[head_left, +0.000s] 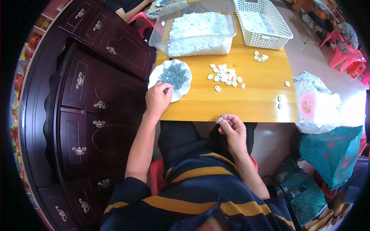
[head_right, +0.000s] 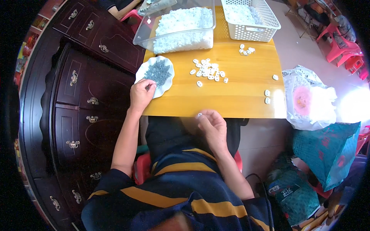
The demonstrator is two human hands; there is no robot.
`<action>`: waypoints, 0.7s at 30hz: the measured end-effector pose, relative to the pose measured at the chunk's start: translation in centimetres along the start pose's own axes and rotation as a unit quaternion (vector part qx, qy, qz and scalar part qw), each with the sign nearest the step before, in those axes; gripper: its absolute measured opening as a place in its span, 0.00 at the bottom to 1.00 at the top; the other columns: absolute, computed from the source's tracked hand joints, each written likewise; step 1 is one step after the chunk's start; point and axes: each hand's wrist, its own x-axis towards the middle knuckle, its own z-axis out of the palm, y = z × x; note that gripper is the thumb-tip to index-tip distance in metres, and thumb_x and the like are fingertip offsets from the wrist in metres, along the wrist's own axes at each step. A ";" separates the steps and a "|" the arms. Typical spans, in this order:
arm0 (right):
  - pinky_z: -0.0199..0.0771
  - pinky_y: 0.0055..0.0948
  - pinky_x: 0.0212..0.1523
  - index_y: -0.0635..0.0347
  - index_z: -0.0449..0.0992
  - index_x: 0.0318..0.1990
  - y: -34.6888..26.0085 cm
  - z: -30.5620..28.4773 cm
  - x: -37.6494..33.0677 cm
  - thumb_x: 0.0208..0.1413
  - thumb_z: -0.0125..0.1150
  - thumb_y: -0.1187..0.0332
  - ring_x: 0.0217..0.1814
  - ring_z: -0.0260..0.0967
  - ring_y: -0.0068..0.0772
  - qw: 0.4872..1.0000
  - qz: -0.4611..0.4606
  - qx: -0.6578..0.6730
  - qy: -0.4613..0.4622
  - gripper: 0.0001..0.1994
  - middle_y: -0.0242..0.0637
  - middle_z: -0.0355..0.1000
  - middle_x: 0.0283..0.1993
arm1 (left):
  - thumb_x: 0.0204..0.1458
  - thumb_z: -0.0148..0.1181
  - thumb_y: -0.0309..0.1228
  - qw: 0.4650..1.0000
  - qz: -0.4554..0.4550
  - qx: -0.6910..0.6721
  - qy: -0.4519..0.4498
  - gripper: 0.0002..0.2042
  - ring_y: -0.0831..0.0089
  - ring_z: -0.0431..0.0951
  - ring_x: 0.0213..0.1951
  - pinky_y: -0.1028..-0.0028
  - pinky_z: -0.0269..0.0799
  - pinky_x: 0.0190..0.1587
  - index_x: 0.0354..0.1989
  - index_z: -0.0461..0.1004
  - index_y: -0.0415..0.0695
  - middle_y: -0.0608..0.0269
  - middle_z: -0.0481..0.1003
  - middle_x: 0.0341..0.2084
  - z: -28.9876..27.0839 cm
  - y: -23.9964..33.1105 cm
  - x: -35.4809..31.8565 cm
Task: Assemble small white plastic components by hand at a table.
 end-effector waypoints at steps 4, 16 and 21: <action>0.71 0.17 0.36 0.63 0.75 0.45 0.7 0.3 0.0 0.63 0.58 0.75 0.32 0.70 0.17 0.999 -0.025 -0.037 -0.016 0.06 0.34 0.78 0.39 | 0.50 0.63 0.27 1.000 0.013 -0.002 0.016 0.04 0.58 0.81 0.29 0.66 0.76 0.34 0.31 0.81 0.40 0.54 0.79 0.26 -0.2 -0.2 -0.4; 0.68 0.18 0.35 0.61 0.75 0.42 2.2 -0.1 0.1 0.62 0.59 0.74 0.31 0.68 0.18 0.988 -0.097 -0.108 -0.050 0.03 0.31 0.77 0.37 | 0.53 0.61 0.33 0.997 0.046 0.058 0.036 0.08 0.52 0.81 0.33 0.60 0.76 0.37 0.32 0.82 0.42 0.52 0.80 0.28 0.4 -1.2 -0.8; 0.69 0.17 0.35 0.60 0.74 0.43 2.3 0.8 -1.0 0.63 0.59 0.74 0.31 0.69 0.18 0.987 -0.093 -0.116 -0.053 0.04 0.32 0.78 0.38 | 0.53 0.61 0.30 0.998 0.029 -0.020 0.051 0.06 0.57 0.82 0.32 0.65 0.76 0.36 0.33 0.82 0.42 0.53 0.81 0.29 -0.7 0.7 -2.0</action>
